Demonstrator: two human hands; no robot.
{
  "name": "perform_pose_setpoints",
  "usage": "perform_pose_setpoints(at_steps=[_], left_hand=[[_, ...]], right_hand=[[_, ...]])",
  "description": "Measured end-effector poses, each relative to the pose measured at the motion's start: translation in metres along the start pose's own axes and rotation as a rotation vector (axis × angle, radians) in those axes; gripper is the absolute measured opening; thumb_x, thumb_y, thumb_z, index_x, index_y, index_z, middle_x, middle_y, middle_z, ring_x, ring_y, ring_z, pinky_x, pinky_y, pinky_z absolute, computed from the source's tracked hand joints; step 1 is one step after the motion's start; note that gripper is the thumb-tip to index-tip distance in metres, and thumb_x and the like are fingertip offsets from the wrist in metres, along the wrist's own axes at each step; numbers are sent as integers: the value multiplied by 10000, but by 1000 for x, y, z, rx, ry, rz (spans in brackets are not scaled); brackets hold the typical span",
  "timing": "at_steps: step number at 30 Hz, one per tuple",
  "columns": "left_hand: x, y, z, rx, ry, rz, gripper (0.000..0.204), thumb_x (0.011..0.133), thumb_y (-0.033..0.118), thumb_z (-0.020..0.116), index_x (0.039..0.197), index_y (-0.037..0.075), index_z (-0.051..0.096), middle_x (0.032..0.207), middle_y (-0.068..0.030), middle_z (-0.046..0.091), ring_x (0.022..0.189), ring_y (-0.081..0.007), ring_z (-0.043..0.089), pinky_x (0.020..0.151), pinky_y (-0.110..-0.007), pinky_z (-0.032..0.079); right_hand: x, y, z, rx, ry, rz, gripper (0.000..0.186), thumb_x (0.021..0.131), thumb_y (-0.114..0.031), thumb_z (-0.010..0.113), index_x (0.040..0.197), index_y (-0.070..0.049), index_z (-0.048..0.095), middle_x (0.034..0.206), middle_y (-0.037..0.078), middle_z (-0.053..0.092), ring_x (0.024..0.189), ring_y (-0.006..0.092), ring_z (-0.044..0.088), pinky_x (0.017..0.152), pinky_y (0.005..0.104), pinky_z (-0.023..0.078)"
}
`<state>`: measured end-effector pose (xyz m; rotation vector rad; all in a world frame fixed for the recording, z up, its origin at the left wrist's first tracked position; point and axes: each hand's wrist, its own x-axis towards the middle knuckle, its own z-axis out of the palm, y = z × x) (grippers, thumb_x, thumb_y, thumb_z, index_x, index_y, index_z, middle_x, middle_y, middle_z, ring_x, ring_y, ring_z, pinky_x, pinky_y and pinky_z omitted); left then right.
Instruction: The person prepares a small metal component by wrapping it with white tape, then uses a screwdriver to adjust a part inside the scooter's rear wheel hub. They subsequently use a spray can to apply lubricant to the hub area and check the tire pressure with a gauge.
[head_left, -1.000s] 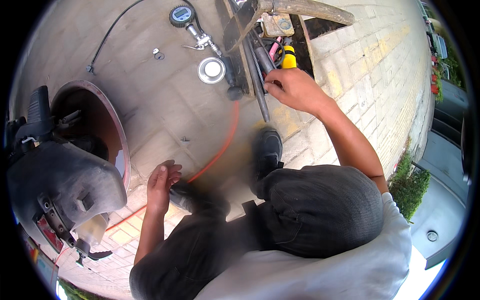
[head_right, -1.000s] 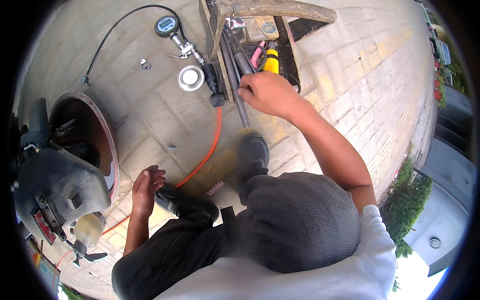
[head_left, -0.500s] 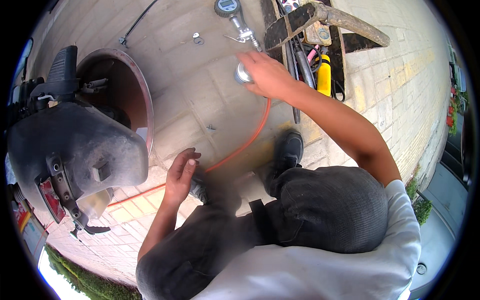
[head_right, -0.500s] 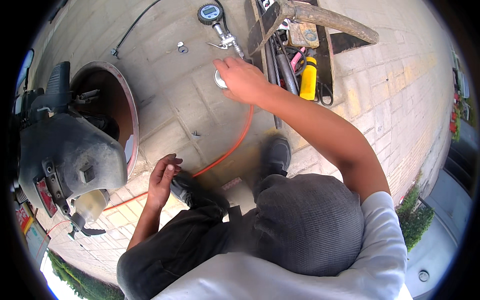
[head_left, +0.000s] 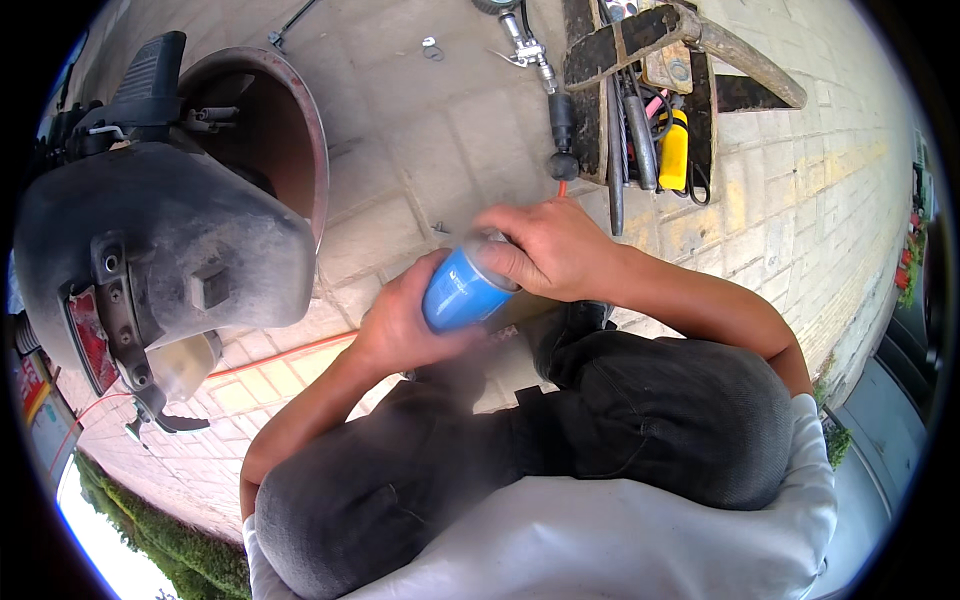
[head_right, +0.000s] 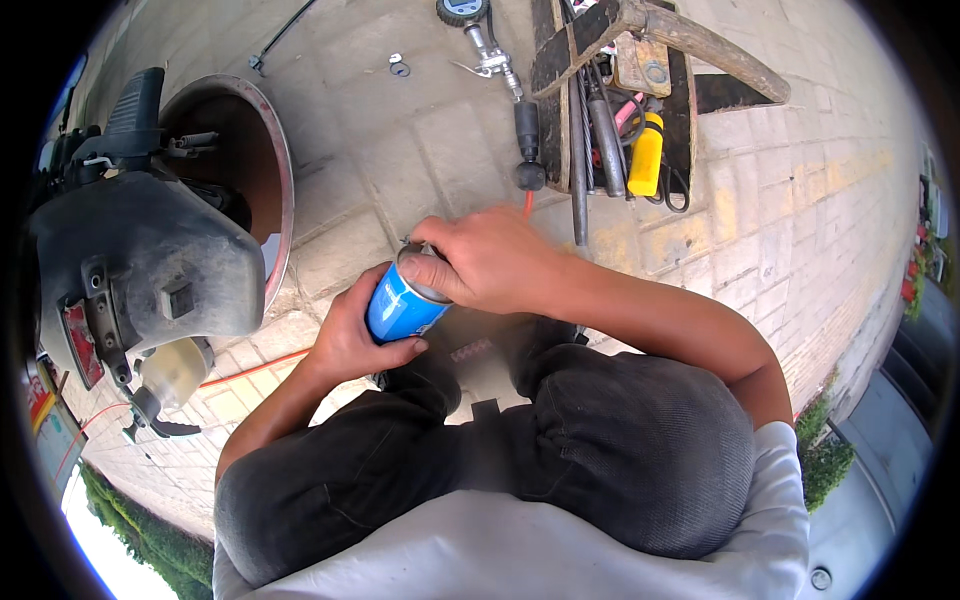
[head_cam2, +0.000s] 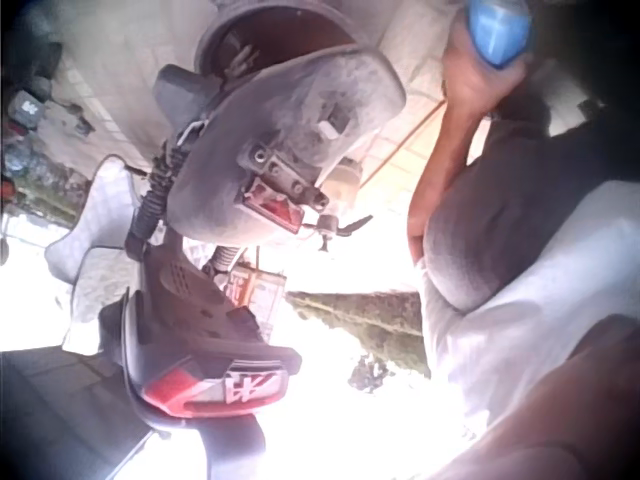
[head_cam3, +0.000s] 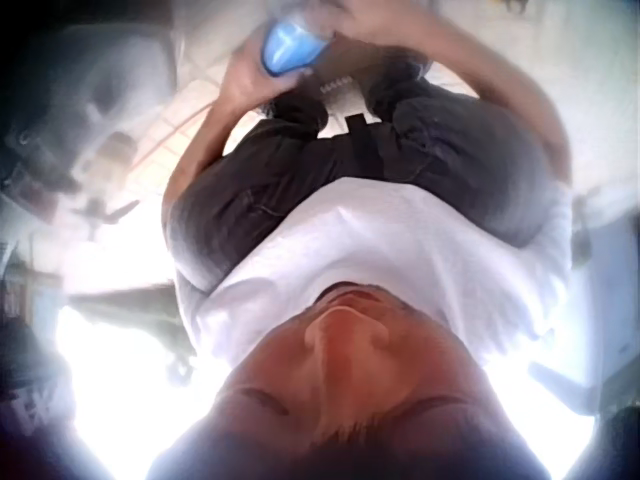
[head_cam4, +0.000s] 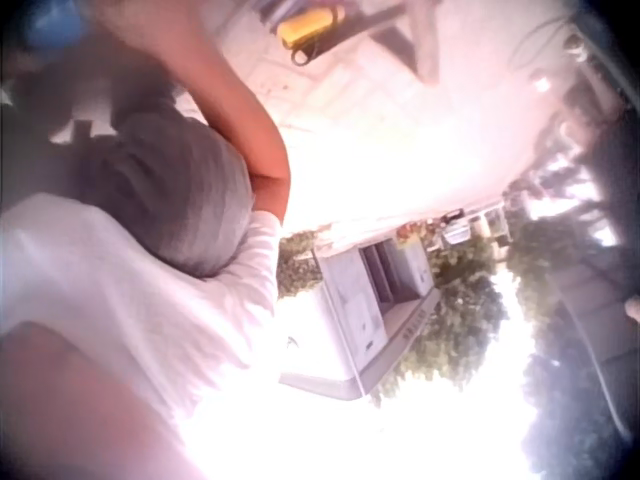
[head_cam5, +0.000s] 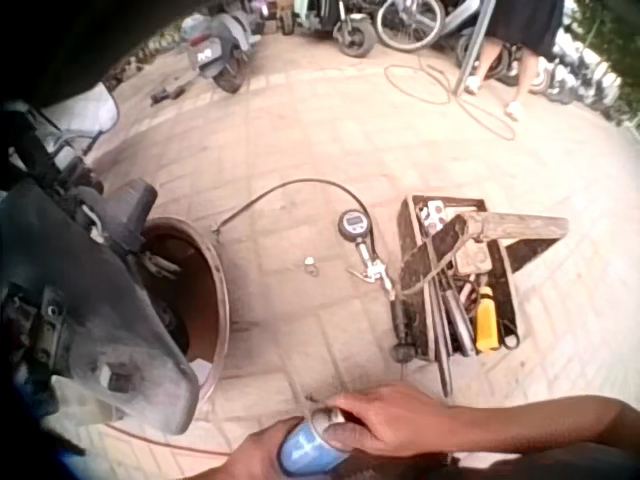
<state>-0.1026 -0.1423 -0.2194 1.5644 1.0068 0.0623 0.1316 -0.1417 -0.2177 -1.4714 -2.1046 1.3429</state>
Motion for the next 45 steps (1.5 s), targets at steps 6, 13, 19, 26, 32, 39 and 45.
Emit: perform_pose_setpoints(at_steps=[6,13,19,26,32,39,45], left_hand=[[-12,-23,-12,-1215,-704,-323,1008,556,390,853,1347,-53,411,1211,-137,573,1114,-222,551,963,-345,428],[-4,-7,-12,22,49,91,767,638,265,822,1249,-21,458,1077,-183,605,980,-312,608,819,-385,496],[0,10,-23,-86,27,-65,815,600,271,836,1250,-37,453,1074,-192,614,981,-295,622,831,-372,496],[-12,-27,-9,-1214,-587,-334,1005,546,416,849,1310,-76,420,1160,-182,597,1074,-248,589,940,-362,460],[3,0,-6,424,253,158,753,616,261,808,1221,-29,465,1026,-226,596,909,-380,614,780,-408,513],[-15,-18,-18,-1192,-559,-313,799,678,344,773,1311,-25,455,1164,-115,595,1059,-214,569,959,-335,422],[-2,-2,-5,285,99,43,745,638,262,806,1231,-29,462,1069,-227,607,971,-333,627,814,-373,505]], right_hand=[[9,-7,-2,70,261,-664,331,836,-225,521,1052,11,608,726,126,641,559,296,585,551,396,453],[17,-15,18,184,210,121,371,963,-321,430,955,-7,627,661,170,605,660,339,605,632,423,462],[22,-1,8,299,209,-33,427,947,-401,463,1018,-10,618,743,159,625,669,344,594,632,411,462],[16,-8,5,189,243,-479,373,927,-311,445,990,5,634,686,144,598,574,346,568,564,404,460],[23,-4,22,368,144,331,472,964,-335,413,716,34,572,653,225,567,666,395,583,620,449,438],[18,0,6,188,198,-504,436,928,-360,462,1095,17,606,824,154,652,669,349,622,640,385,497],[19,-2,22,183,3,287,435,982,-295,370,907,36,642,777,206,638,653,376,611,634,407,471]])
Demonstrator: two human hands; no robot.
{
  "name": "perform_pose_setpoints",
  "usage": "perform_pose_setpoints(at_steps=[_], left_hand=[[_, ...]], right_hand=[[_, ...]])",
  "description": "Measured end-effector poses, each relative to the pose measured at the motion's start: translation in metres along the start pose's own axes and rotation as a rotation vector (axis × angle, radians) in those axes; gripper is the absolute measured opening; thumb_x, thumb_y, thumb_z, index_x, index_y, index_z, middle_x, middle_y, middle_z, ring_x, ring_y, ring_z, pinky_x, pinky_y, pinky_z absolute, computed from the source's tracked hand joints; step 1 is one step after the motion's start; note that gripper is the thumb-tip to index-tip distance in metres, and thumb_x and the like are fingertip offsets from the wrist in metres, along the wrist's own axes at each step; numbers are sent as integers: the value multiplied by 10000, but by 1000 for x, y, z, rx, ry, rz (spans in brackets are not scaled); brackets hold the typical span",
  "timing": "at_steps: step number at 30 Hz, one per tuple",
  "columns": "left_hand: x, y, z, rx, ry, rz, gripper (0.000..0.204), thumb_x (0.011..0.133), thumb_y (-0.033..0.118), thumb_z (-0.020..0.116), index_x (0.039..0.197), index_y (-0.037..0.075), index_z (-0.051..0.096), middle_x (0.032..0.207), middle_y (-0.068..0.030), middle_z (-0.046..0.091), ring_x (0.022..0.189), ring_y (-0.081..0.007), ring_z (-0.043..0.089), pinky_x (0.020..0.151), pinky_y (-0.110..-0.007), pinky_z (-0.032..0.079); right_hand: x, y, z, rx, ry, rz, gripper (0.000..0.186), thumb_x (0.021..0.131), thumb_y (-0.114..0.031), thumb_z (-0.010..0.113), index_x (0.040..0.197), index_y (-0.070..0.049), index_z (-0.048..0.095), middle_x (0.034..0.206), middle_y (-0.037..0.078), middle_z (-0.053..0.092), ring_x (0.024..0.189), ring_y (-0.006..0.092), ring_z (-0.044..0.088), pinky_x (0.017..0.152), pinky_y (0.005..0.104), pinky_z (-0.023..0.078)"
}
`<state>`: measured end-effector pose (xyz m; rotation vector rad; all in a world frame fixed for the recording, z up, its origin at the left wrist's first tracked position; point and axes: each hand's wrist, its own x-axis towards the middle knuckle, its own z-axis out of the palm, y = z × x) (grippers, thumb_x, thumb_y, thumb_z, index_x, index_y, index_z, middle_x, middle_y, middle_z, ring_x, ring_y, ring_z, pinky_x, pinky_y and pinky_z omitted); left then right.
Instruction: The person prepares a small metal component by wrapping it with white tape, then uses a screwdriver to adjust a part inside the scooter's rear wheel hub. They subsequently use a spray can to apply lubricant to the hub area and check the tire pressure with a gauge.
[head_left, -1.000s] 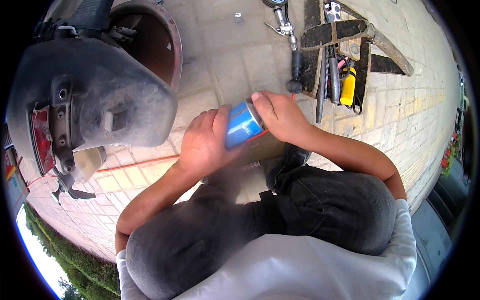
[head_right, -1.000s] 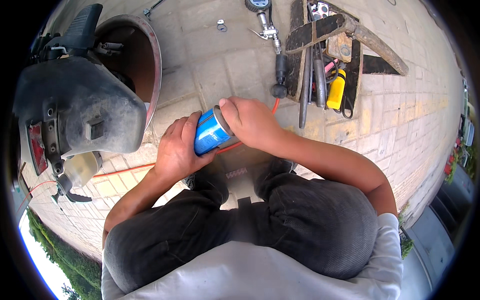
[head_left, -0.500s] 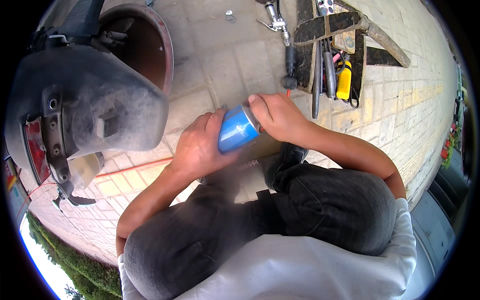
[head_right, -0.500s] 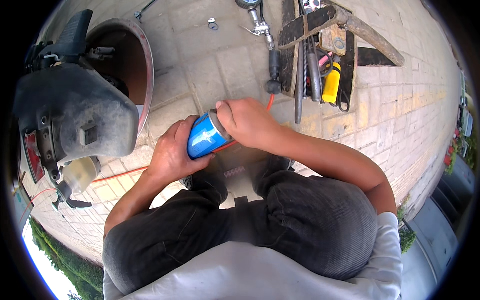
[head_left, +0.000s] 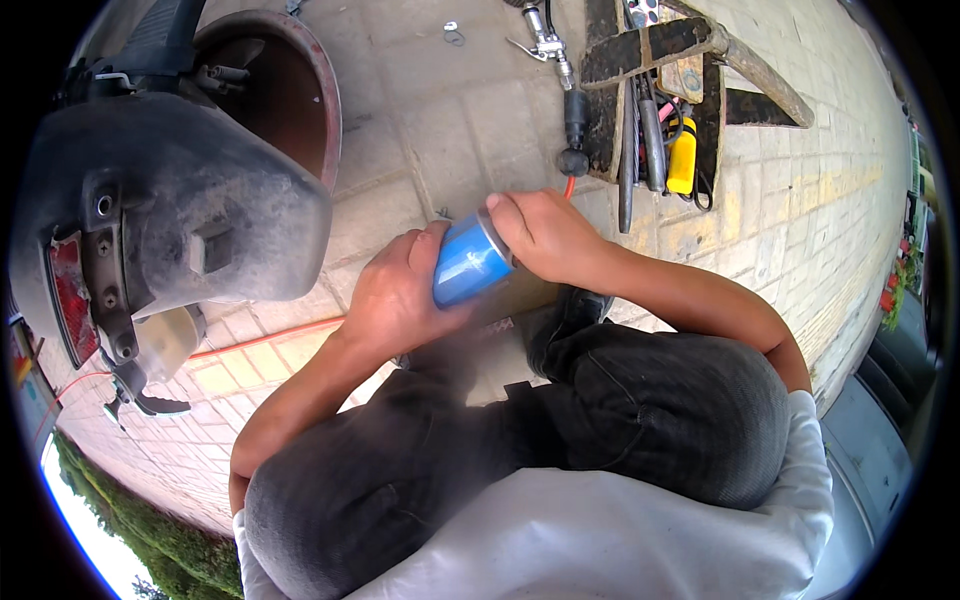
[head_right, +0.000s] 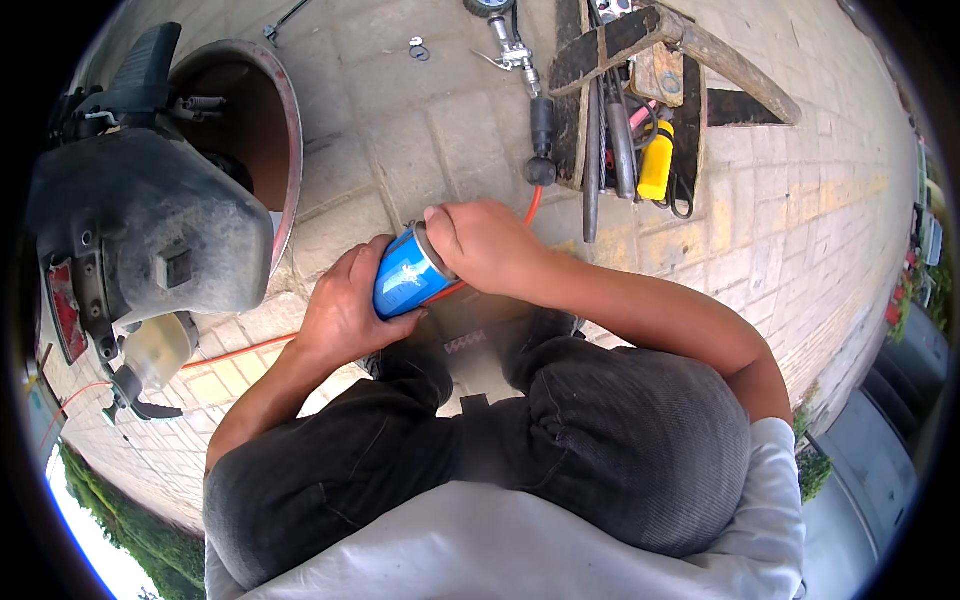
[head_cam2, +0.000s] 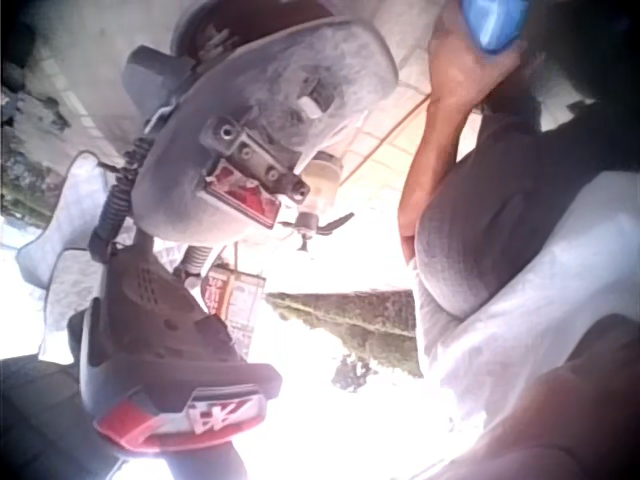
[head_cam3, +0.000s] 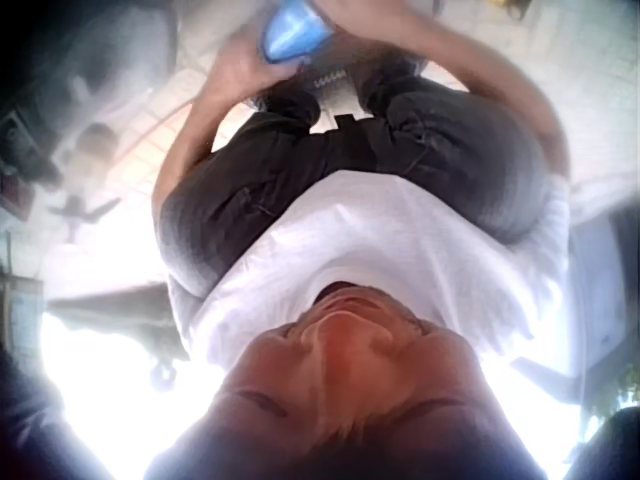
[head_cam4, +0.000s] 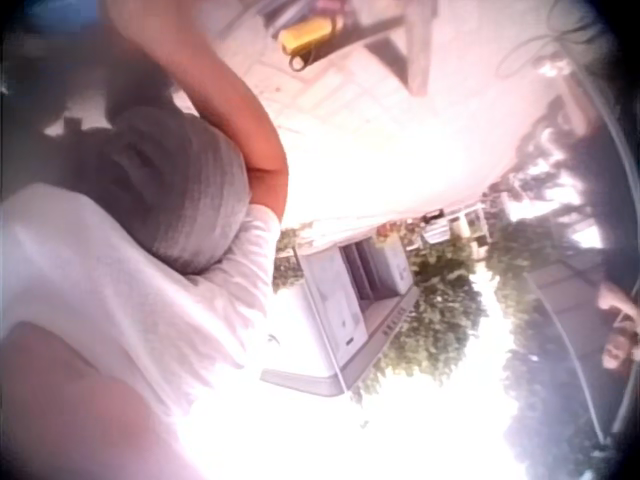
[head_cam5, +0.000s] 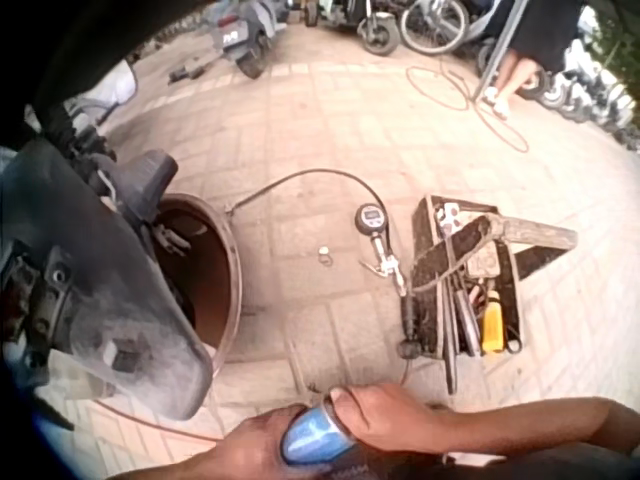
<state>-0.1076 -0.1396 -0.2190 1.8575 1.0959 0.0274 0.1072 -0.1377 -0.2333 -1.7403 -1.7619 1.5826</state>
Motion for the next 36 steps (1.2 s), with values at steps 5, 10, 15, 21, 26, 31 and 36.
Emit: perform_pose_setpoints(at_steps=[5,10,15,21,26,31,36], left_hand=[[2,-3,-10,-471,-146,-93,797,629,307,810,1254,-43,459,1098,-204,612,994,-300,621,853,-375,491],[-15,-30,2,-1453,-680,-364,834,656,358,794,1301,-46,452,1177,-122,591,1080,-211,564,939,-345,441],[-3,-7,-4,-449,-325,-157,809,647,311,791,1292,-15,427,1094,-193,615,1012,-308,611,893,-392,468],[9,-2,-2,-158,-55,48,961,627,335,842,1373,-3,339,1257,-244,493,1189,-367,495,1000,-418,399],[-13,-49,13,-418,38,-75,742,810,323,722,1369,-11,366,1359,-162,440,1237,-287,445,1016,-405,377],[-12,-63,27,-522,-44,-218,534,886,259,653,1300,-15,459,1297,-140,504,1160,-237,503,980,-366,409],[-17,-56,15,-526,-77,-217,415,916,218,621,1234,-27,514,1116,-108,625,997,-182,584,923,-324,445]], right_hand=[[1,-2,-3,119,195,-348,323,942,-282,449,970,-18,632,782,181,641,768,395,603,657,469,470],[-7,-11,-15,-2,63,-727,316,918,-274,479,1065,-41,635,809,140,672,712,341,638,637,438,493],[-7,8,11,-82,130,-366,338,946,-272,422,959,-35,662,720,175,643,630,380,610,611,467,477],[-15,14,-12,-159,285,-234,337,943,-321,455,971,-41,642,680,189,620,636,380,608,586,461,468],[-47,89,-112,-127,1011,37,358,892,-350,608,1007,-13,575,673,123,606,593,263,609,562,352,470],[-34,157,-180,-523,1224,195,423,868,-358,649,1081,-15,523,1021,184,618,904,354,611,763,436,487],[-4,171,-209,-783,1192,275,370,874,-306,621,1057,13,575,1084,240,585,997,418,556,844,478,458]])
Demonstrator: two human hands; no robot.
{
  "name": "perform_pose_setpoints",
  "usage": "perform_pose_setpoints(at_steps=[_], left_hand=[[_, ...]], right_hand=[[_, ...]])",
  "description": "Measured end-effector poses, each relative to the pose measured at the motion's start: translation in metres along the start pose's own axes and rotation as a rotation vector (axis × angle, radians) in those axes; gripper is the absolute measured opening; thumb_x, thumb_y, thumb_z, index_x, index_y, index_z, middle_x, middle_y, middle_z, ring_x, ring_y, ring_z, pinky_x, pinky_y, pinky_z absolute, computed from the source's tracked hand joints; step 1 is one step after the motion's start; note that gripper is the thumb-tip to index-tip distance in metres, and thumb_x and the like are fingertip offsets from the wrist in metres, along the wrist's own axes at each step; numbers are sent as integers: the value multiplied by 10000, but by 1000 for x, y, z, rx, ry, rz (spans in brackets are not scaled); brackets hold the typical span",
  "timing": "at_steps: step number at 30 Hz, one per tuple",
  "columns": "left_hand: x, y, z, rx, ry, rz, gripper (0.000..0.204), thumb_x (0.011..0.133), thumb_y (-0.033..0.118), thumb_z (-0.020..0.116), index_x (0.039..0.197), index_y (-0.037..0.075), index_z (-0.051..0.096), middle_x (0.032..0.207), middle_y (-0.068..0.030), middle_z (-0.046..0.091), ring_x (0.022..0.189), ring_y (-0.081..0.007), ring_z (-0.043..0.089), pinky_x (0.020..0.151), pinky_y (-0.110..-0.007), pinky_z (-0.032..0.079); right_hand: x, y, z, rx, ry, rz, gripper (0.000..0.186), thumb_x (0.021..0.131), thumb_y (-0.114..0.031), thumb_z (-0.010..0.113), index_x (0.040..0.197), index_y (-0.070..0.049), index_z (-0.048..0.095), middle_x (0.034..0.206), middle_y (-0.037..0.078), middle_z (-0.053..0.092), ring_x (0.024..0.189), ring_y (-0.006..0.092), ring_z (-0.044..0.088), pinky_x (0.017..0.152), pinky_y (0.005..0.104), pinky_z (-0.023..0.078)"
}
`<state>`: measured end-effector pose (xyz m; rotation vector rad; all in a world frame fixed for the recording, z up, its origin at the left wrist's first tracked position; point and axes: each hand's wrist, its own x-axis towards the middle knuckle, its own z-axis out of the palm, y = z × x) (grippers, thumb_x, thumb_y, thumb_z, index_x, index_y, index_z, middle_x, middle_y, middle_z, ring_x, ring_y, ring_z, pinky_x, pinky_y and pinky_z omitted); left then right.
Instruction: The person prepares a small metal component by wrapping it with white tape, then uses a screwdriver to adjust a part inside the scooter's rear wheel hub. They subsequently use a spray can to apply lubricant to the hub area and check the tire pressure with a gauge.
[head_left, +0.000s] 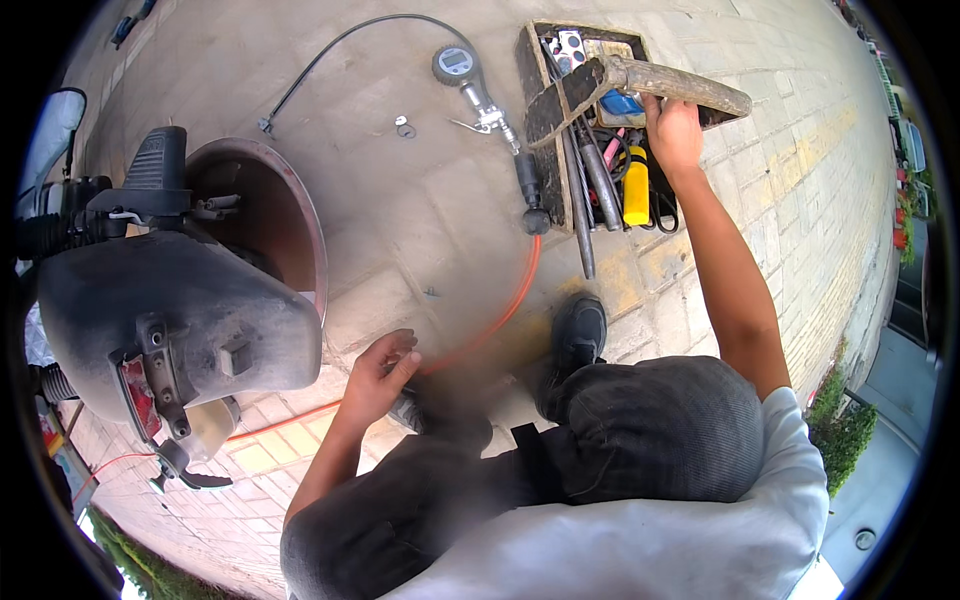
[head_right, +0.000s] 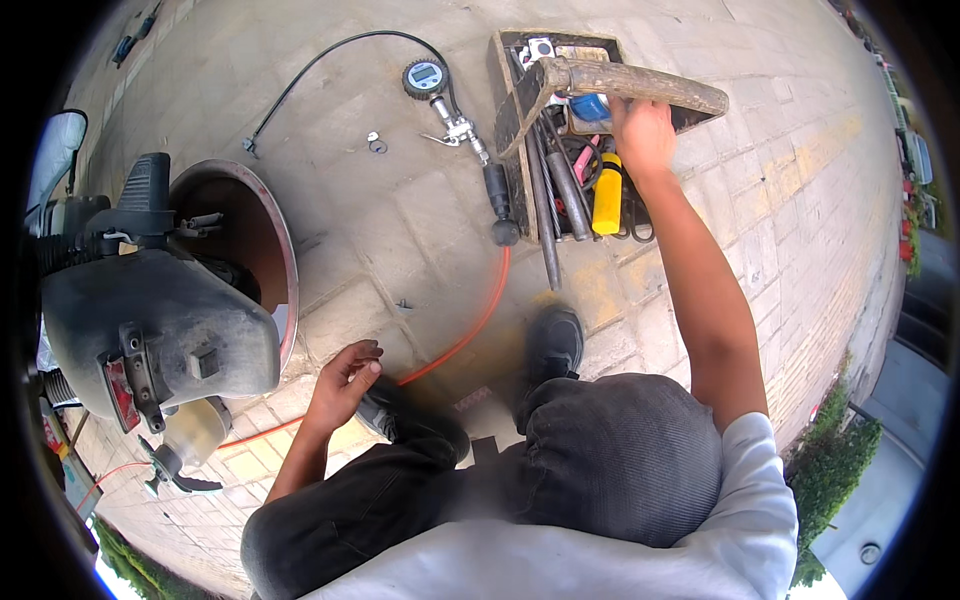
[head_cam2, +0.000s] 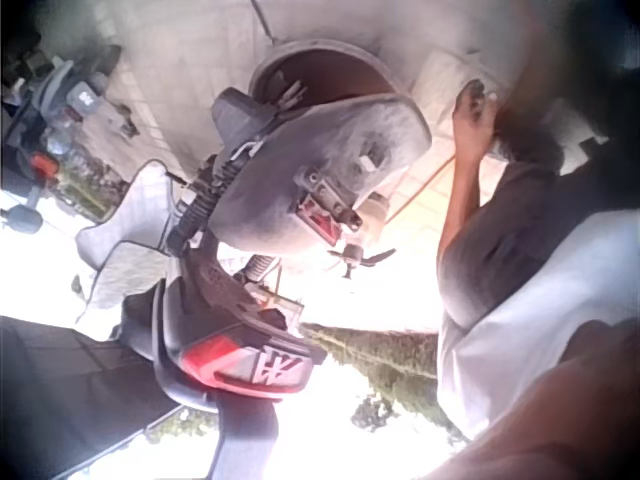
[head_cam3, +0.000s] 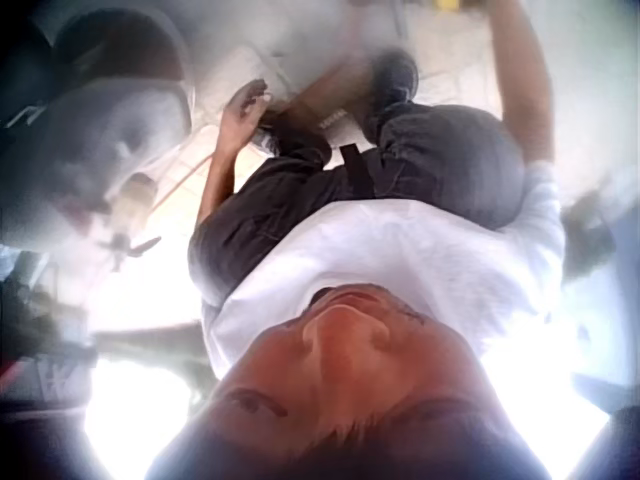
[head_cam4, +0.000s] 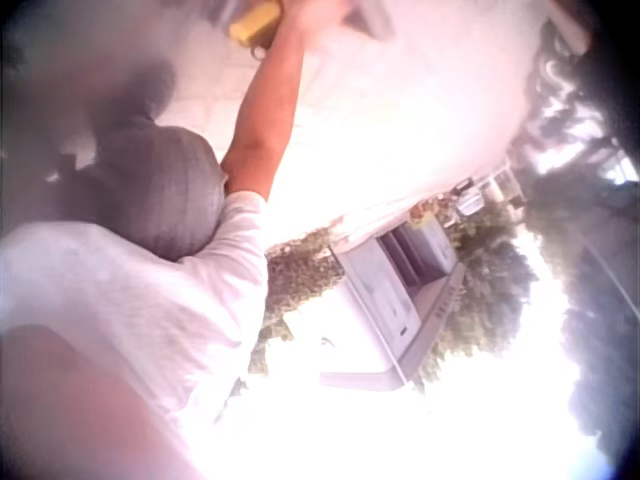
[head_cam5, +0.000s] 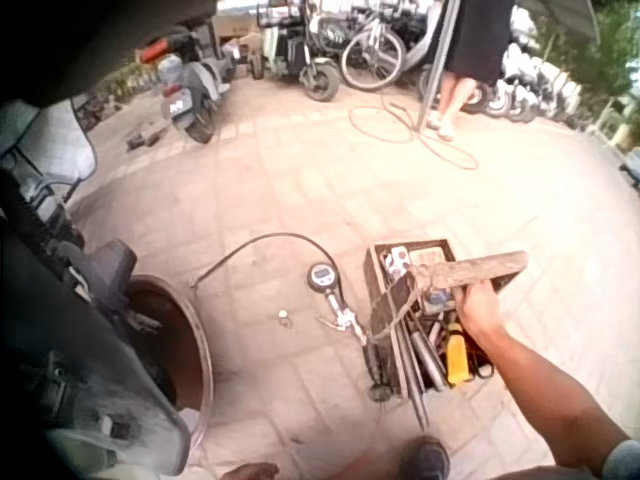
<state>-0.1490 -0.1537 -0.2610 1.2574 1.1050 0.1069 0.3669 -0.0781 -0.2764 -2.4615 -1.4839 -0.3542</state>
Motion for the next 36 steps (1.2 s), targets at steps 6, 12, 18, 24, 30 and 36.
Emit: perform_pose_setpoints(at_steps=[6,12,18,24,30,36], left_hand=[[-46,-25,-28,-293,343,-96,243,937,45,499,1162,-27,557,865,-36,596,790,-107,553,746,-256,468],[-65,-14,-32,-327,434,-151,171,934,80,528,1075,-4,578,736,-5,545,657,-74,472,607,-231,406],[-117,16,-47,-146,623,-326,129,890,72,599,995,4,632,694,15,552,615,-52,459,569,-214,391],[-130,-3,-35,-443,737,-214,244,912,107,577,1105,-42,566,926,-84,623,881,-141,562,821,-276,444],[-147,6,-15,-431,873,-295,279,905,176,601,1055,-58,600,833,-82,643,816,-155,589,830,-308,460],[-143,2,-9,-483,875,-312,307,923,214,576,1063,-60,587,861,-97,636,802,-172,590,792,-305,470]], right_hand=[[-16,-110,-164,636,-1111,-322,266,870,-258,636,919,4,642,780,141,633,700,262,608,639,357,463],[11,-277,-92,370,-1248,-847,346,862,-328,598,905,10,653,855,189,658,844,356,633,748,433,496],[58,-352,80,420,-702,-525,203,823,-154,556,940,-27,664,1000,189,646,968,362,612,804,451,506],[45,-418,132,449,-621,-622,243,814,-70,570,1039,-84,660,1132,111,614,1088,304,572,867,419,499],[26,-478,183,559,-426,-780,238,811,-84,565,1034,-114,642,1082,83,624,1113,266,527,900,425,438],[14,-465,185,476,-377,-659,153,817,-119,593,933,-122,691,1003,35,641,1064,219,524,897,419,364]])
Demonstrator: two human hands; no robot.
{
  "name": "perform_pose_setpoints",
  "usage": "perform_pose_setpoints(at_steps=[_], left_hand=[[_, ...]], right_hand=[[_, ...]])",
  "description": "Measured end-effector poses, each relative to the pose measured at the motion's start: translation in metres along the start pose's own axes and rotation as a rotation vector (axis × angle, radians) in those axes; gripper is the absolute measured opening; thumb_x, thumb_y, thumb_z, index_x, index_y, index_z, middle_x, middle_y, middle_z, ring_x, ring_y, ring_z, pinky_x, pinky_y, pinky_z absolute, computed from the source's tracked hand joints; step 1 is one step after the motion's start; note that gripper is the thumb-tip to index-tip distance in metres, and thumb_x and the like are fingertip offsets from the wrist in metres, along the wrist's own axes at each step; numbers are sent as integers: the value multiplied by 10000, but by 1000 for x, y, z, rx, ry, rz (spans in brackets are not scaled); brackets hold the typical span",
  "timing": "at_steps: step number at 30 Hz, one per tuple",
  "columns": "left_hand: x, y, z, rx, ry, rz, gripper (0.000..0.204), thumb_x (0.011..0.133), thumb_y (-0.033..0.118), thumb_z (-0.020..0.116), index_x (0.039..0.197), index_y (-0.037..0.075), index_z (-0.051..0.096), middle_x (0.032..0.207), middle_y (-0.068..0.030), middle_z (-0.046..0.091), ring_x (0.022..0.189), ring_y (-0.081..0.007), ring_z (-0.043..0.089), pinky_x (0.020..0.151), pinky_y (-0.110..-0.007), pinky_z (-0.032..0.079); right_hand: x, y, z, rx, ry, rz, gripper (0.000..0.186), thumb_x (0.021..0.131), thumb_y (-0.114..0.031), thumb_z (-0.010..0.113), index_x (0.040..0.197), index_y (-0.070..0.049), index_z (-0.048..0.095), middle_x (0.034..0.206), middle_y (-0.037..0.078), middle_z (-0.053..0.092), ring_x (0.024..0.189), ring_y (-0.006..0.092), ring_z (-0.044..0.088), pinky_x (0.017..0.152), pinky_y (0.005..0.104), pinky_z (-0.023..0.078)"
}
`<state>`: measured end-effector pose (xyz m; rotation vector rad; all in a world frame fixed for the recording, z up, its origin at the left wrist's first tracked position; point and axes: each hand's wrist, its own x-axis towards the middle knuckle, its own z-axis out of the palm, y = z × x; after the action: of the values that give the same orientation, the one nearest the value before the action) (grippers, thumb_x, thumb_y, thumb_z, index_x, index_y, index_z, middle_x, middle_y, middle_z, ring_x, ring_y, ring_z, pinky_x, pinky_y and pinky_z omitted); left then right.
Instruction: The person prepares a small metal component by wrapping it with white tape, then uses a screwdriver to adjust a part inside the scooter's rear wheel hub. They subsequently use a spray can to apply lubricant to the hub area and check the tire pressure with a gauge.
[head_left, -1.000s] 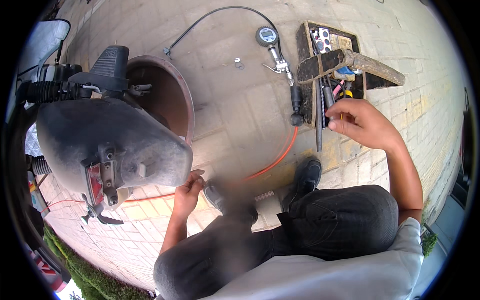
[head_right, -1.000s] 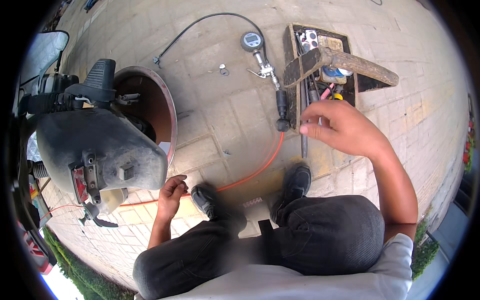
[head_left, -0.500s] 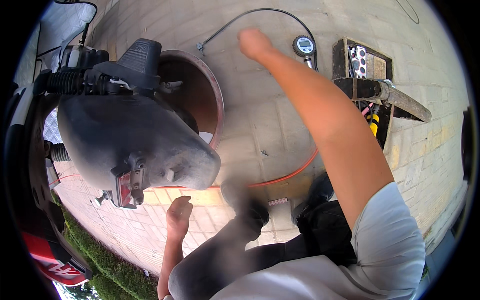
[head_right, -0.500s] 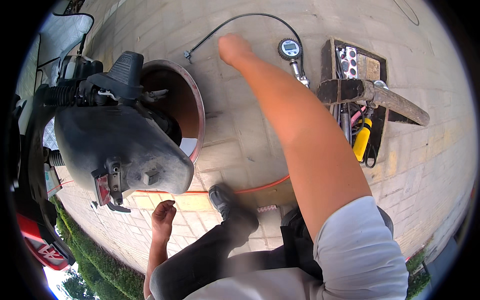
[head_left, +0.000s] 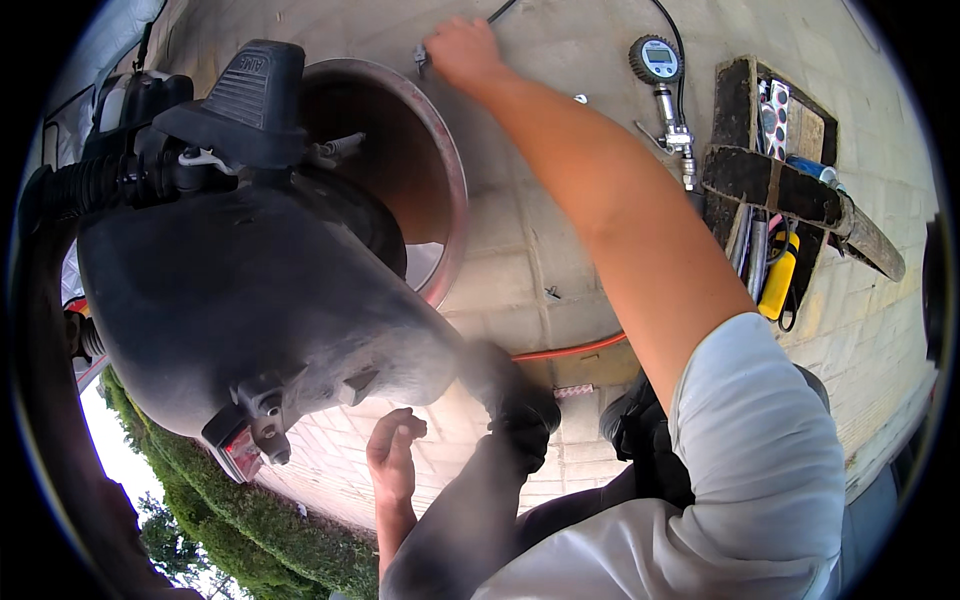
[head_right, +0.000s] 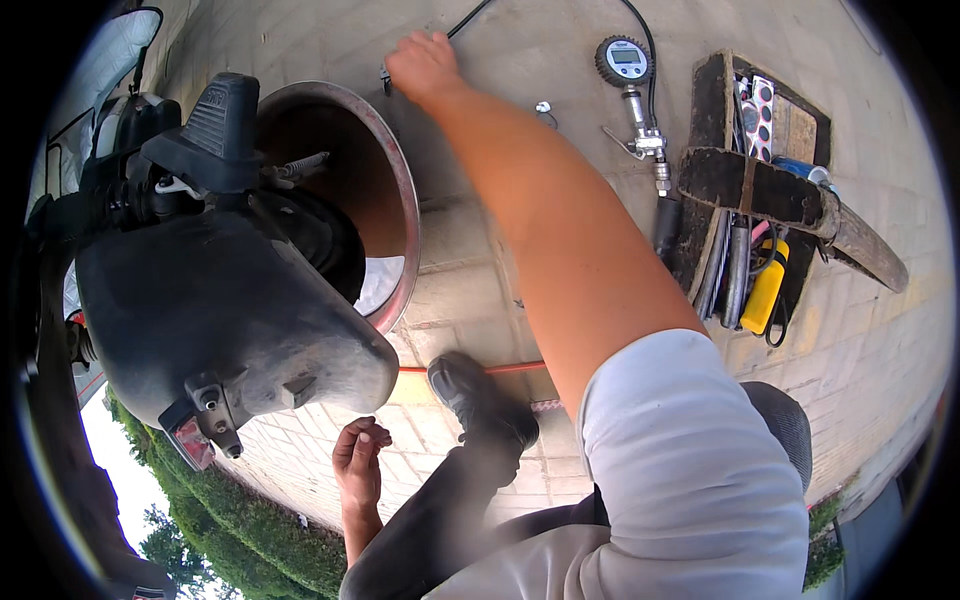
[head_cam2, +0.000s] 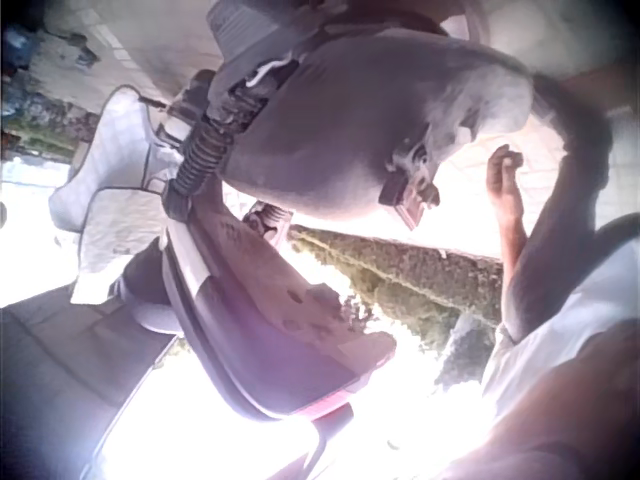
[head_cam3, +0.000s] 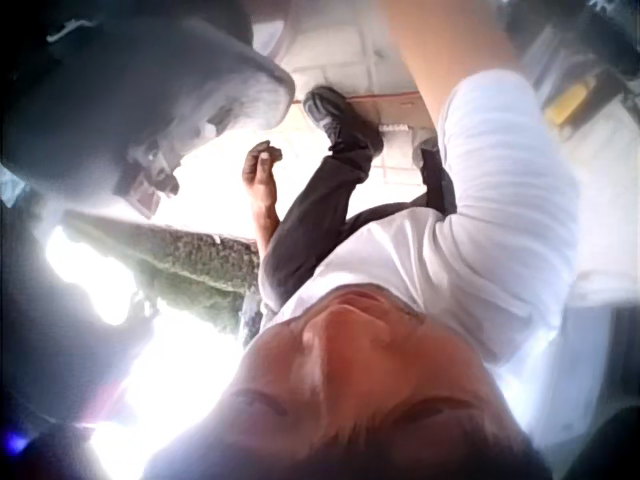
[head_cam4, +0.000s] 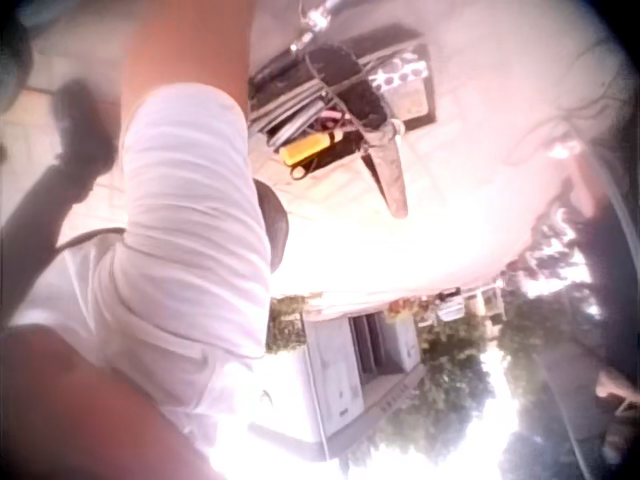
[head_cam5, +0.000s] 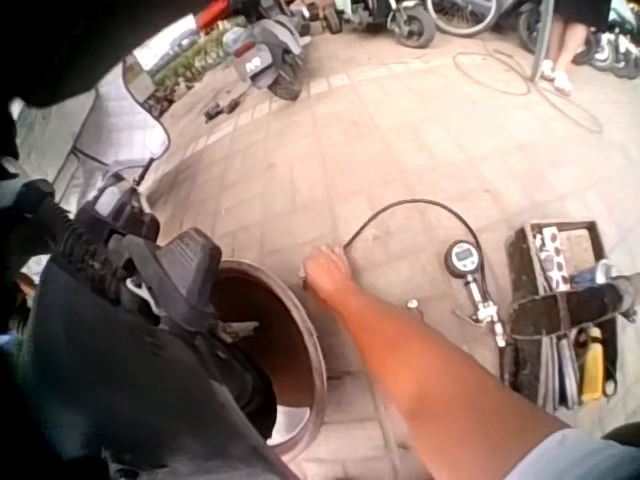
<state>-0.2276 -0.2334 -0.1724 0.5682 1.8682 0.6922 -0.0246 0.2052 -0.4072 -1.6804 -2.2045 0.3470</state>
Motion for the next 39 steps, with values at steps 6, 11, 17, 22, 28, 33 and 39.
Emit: perform_pose_setpoints(at_steps=[6,11,17,22,28,33,39], left_hand=[[49,28,0,-516,-51,101,465,940,324,501,1293,22,482,1330,-93,501,1234,-225,457,1036,-414,346],[80,57,39,-800,-117,47,523,888,397,533,1308,89,488,1324,-49,514,1241,-226,454,1043,-402,339],[90,38,46,-799,-227,-6,617,840,547,541,1305,145,501,1271,13,551,1092,-167,488,953,-355,334],[128,23,19,-350,-382,60,482,916,437,448,1314,169,493,1347,26,510,1099,-132,438,1023,-409,230],[98,36,46,-657,-152,39,566,873,545,450,1325,206,479,1378,28,493,1167,-143,398,1017,-388,200],[110,25,33,-379,-225,16,573,887,529,459,1375,230,435,1466,58,371,1194,-150,362,1028,-410,203],[114,28,40,-347,-217,72,608,886,531,475,1405,223,398,1472,48,364,1248,-172,347,1046,-447,215]], right_hand=[[-89,-30,-88,549,524,381,108,841,-154,607,879,-77,672,872,66,651,917,271,544,796,409,380],[-171,-80,-129,1030,470,477,81,820,-110,628,880,-56,629,852,61,653,866,285,551,804,400,378],[-196,-63,-122,1156,223,283,119,833,-104,615,930,-38,600,884,110,654,854,302,604,776,419,432],[-195,-81,-107,1346,89,286,163,843,-95,593,986,-24,568,887,151,641,842,344,619,740,426,480],[-196,-70,-110,1322,-43,249,202,856,-76,546,1042,-4,573,1015,163,619,960,313,601,821,391,470],[-193,-63,-109,1516,60,253,332,908,-264,522,1077,14,589,1018,189,562,976,325,559,823,366,447],[-189,-72,-125,1701,8,196,398,929,-281,484,1148,38,576,1016,89,547,1005,220,538,894,319,393]])
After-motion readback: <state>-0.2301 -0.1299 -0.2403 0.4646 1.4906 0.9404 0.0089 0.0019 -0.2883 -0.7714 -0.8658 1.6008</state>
